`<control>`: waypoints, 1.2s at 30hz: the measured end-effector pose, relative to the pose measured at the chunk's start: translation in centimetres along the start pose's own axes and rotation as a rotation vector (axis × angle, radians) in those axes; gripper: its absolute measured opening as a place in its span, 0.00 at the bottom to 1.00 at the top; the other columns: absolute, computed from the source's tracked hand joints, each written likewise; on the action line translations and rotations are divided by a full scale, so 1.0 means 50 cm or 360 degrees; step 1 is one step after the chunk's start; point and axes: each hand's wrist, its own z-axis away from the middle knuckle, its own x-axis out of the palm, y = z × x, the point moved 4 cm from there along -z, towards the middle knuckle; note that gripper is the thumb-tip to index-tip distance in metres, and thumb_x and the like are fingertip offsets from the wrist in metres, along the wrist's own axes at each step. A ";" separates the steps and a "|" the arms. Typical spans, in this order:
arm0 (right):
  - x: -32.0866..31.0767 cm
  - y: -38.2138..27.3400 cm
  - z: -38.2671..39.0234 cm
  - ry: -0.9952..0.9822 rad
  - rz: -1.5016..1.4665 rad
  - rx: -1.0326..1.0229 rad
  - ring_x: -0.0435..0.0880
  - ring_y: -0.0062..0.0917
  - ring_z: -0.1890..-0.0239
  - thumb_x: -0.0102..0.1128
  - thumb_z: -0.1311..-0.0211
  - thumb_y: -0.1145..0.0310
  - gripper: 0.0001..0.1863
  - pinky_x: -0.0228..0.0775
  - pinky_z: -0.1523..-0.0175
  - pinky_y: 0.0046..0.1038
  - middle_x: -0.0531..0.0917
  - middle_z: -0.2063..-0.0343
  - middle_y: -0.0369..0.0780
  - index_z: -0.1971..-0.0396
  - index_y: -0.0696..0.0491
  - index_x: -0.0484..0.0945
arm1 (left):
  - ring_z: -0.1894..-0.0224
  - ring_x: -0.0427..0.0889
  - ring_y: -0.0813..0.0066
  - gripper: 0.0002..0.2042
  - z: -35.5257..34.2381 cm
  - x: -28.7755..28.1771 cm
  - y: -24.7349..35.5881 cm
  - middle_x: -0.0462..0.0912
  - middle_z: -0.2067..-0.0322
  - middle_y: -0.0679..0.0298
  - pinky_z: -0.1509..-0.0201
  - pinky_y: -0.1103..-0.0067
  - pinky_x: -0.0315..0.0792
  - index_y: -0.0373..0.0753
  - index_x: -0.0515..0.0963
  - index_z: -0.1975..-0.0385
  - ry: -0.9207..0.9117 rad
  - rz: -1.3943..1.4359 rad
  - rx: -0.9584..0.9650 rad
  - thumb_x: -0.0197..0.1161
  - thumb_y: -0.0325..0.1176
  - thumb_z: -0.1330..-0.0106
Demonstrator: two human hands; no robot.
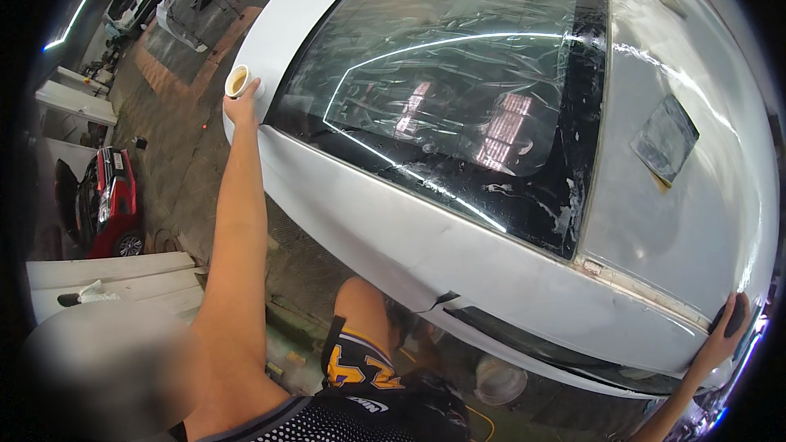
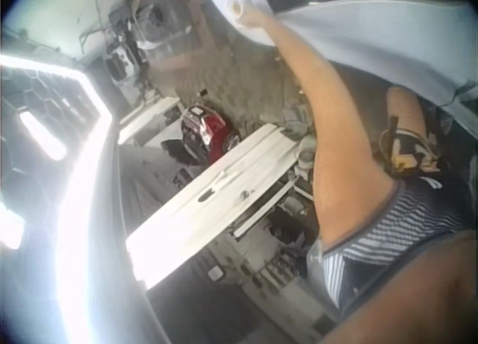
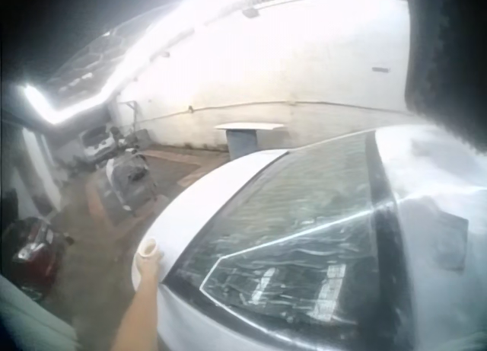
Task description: The person applies a tint film to the rear window of a white car. They smooth the film with a squeegee, wipe the surface with a cloth, and use a razor blade to trim the edges. The person repeatedly wets the film and continues smoothing and trimming until the edges are flush with the window frame.
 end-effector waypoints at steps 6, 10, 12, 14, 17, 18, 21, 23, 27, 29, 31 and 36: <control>-0.005 0.016 -0.002 0.0007 -0.0131 -0.0036 0.78 0.29 0.37 0.62 0.23 0.59 0.21 0.64 0.29 0.30 0.82 0.42 0.41 0.40 0.58 0.79 | 0.46 0.83 0.64 0.34 -0.037 0.036 -0.005 0.84 0.47 0.55 0.39 0.71 0.75 0.32 0.76 0.46 -0.0053 -0.0069 0.0041 0.88 0.29 0.55; -0.009 0.005 -0.001 0.0009 -0.0080 -0.0080 0.79 0.29 0.38 0.62 0.23 0.59 0.21 0.65 0.29 0.30 0.83 0.43 0.42 0.40 0.58 0.79 | 0.47 0.83 0.62 0.35 -0.063 0.048 -0.035 0.84 0.48 0.54 0.39 0.69 0.75 0.31 0.77 0.48 -0.0091 -0.0138 -0.0001 0.89 0.33 0.57; -0.013 0.007 0.006 0.0032 -0.0033 -0.0072 0.79 0.30 0.39 0.62 0.23 0.60 0.21 0.65 0.30 0.30 0.83 0.43 0.42 0.40 0.58 0.79 | 0.46 0.83 0.59 0.37 -0.072 0.046 -0.042 0.82 0.46 0.50 0.39 0.68 0.75 0.29 0.75 0.44 -0.0123 -0.0277 -0.0054 0.87 0.31 0.55; -0.005 0.014 0.011 0.0078 -0.0036 -0.0129 0.79 0.31 0.40 0.63 0.24 0.61 0.21 0.66 0.31 0.31 0.83 0.43 0.44 0.41 0.59 0.79 | 0.46 0.83 0.58 0.38 -0.078 0.030 -0.044 0.81 0.45 0.48 0.38 0.67 0.76 0.26 0.73 0.40 -0.0156 -0.0410 -0.0070 0.84 0.31 0.52; 0.012 -0.011 0.010 0.0069 -0.0031 -0.0115 0.80 0.32 0.42 0.65 0.26 0.62 0.20 0.67 0.32 0.32 0.83 0.45 0.44 0.42 0.59 0.80 | 0.42 0.82 0.58 0.36 -0.020 0.010 -0.012 0.79 0.40 0.46 0.35 0.68 0.75 0.23 0.67 0.33 0.0185 -0.0263 0.0001 0.75 0.30 0.39; -0.008 -0.022 0.021 0.0103 -0.0014 -0.0060 0.80 0.32 0.42 0.66 0.27 0.62 0.20 0.67 0.32 0.32 0.84 0.46 0.44 0.42 0.58 0.80 | 0.42 0.82 0.60 0.34 0.049 0.049 0.041 0.78 0.40 0.47 0.35 0.69 0.76 0.24 0.67 0.33 0.0073 -0.0136 0.0111 0.73 0.29 0.36; -0.023 -0.119 0.029 0.0162 -0.0048 -0.0045 0.81 0.34 0.46 0.68 0.30 0.60 0.18 0.70 0.37 0.32 0.84 0.51 0.43 0.46 0.55 0.82 | 0.44 0.83 0.66 0.25 0.291 0.089 0.286 0.80 0.40 0.51 0.37 0.73 0.77 0.27 0.72 0.35 -0.0268 0.0287 0.0268 0.67 0.28 0.29; -0.029 -0.128 0.028 0.0210 -0.0024 -0.0059 0.81 0.37 0.48 0.70 0.32 0.60 0.18 0.70 0.39 0.35 0.84 0.52 0.45 0.48 0.54 0.82 | 0.48 0.84 0.71 0.17 0.516 0.126 0.491 0.83 0.44 0.57 0.38 0.75 0.77 0.32 0.80 0.42 -0.0676 0.0439 0.0297 0.67 0.29 0.28; -0.023 -0.136 0.029 0.0341 -0.0045 -0.0205 0.81 0.41 0.48 0.72 0.36 0.60 0.17 0.70 0.39 0.40 0.86 0.55 0.44 0.52 0.53 0.84 | 0.51 0.86 0.60 0.11 0.880 0.190 0.781 0.87 0.52 0.57 0.45 0.70 0.78 0.38 0.88 0.52 -0.1630 0.0478 0.1197 0.71 0.30 0.34; -0.027 -0.136 0.030 0.0402 -0.0047 -0.0256 0.82 0.42 0.48 0.71 0.36 0.59 0.17 0.71 0.40 0.41 0.86 0.55 0.43 0.52 0.52 0.84 | 0.45 0.83 0.56 0.14 1.003 0.251 0.833 0.87 0.50 0.57 0.37 0.64 0.71 0.41 0.87 0.49 -0.1564 0.0355 0.1883 0.70 0.34 0.33; -0.024 -0.141 0.028 0.0432 -0.0082 -0.0276 0.82 0.41 0.48 0.71 0.37 0.58 0.17 0.71 0.41 0.42 0.87 0.55 0.42 0.53 0.51 0.84 | 0.44 0.82 0.57 0.14 1.052 0.302 0.812 0.87 0.49 0.58 0.34 0.63 0.67 0.43 0.86 0.48 -0.1493 0.0085 0.2075 0.68 0.37 0.31; -0.011 -0.133 0.035 0.0413 -0.0107 -0.0166 0.81 0.39 0.46 0.70 0.37 0.56 0.17 0.70 0.41 0.43 0.86 0.54 0.38 0.52 0.47 0.84 | 0.48 0.83 0.56 0.09 1.077 0.374 0.781 0.87 0.54 0.61 0.42 0.60 0.70 0.41 0.83 0.57 -0.1516 -0.0310 0.1909 0.66 0.38 0.30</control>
